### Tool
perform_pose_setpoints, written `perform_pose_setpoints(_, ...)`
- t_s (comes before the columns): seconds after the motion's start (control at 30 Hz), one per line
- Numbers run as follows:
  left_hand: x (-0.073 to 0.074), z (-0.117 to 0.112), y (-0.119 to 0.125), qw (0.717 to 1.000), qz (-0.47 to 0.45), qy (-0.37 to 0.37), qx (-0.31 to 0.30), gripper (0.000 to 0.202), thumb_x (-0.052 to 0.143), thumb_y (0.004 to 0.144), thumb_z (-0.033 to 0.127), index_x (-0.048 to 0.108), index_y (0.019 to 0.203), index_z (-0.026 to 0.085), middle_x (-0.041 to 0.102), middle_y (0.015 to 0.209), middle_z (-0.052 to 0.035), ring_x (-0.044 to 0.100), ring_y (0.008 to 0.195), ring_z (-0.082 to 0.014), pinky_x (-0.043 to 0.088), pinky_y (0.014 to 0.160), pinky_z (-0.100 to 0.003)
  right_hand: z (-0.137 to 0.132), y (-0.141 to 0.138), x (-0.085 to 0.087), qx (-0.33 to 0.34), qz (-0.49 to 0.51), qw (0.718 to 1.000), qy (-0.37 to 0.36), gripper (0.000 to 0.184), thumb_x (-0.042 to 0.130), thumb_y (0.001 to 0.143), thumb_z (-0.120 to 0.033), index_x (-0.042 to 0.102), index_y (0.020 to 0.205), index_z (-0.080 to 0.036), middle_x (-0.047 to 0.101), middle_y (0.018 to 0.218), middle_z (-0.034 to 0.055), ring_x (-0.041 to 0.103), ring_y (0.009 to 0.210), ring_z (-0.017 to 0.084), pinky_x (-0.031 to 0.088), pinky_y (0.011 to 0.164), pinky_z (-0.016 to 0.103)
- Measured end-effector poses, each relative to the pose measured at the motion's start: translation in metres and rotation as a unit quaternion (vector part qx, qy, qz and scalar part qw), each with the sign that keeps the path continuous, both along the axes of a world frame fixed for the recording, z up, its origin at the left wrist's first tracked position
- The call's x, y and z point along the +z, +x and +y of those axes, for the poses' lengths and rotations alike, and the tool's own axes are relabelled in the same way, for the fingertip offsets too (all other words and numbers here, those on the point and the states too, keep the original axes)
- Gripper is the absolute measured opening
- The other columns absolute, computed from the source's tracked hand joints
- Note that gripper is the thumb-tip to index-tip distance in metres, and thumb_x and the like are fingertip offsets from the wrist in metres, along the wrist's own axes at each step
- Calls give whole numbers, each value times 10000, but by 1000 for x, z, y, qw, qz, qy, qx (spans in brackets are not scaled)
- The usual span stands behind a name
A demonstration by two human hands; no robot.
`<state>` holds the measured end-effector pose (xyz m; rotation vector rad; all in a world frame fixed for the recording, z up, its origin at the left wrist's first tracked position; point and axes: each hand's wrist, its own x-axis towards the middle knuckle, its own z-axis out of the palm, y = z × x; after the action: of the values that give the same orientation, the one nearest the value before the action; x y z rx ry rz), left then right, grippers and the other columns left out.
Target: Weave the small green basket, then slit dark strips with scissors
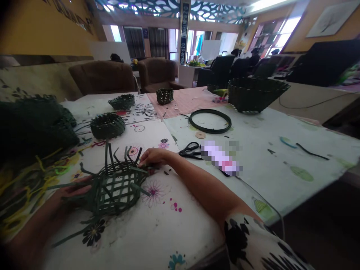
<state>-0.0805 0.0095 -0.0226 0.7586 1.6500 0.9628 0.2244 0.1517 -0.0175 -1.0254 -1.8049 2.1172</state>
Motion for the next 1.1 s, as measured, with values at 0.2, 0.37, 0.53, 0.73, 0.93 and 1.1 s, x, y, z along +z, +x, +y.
perform_pose_setpoints(0.2,10,-4,8,993,29,78,-87,677,812,620,427,621,1244,248,595,1323,-110,567,1192,-308,540,881,-341,-7,0,6,-18,51,998,16,89,723,770,-205,703,794,-123,628,576,-31,494,434,55,378,404,148)
perform_pose_setpoints(0.37,17,-7,11,985,26,99,-137,704,752,683,398,550,1343,258,557,1371,-97,526,1238,-335,465,1006,-426,-7,-9,-4,-51,91,994,36,390,697,768,-116,680,1150,-187,679,718,-42,553,558,61,434,522,154)
perform_pose_setpoints(0.53,16,-8,9,983,3,79,-168,732,691,741,391,441,1421,285,559,1369,-88,528,1236,-335,466,999,-452,-6,-13,-10,-60,97,992,44,431,702,743,-85,699,1160,-193,727,822,-18,602,675,90,480,654,195)
perform_pose_setpoints(0.73,12,-7,11,975,36,116,-186,680,641,784,386,428,1425,305,554,1376,-66,515,1249,-316,401,1056,-441,-8,-11,-11,-55,114,990,60,458,727,730,-136,692,1182,-209,738,887,0,615,716,111,488,685,228)
perform_pose_setpoints(0.93,9,0,10,958,150,153,-193,620,652,777,493,543,1350,285,571,1354,-56,482,1265,-321,384,1061,-421,-7,-14,-13,-51,119,988,80,392,738,717,-163,724,1108,-189,735,908,11,621,748,121,486,723,248)
perform_pose_setpoints(1.1,8,5,7,921,278,193,-190,506,651,751,512,684,1189,260,684,1026,-80,573,1052,-334,448,938,-457,-3,-19,-19,-62,120,986,93,343,710,691,-101,744,1026,-169,699,750,-17,589,659,111,471,656,235)
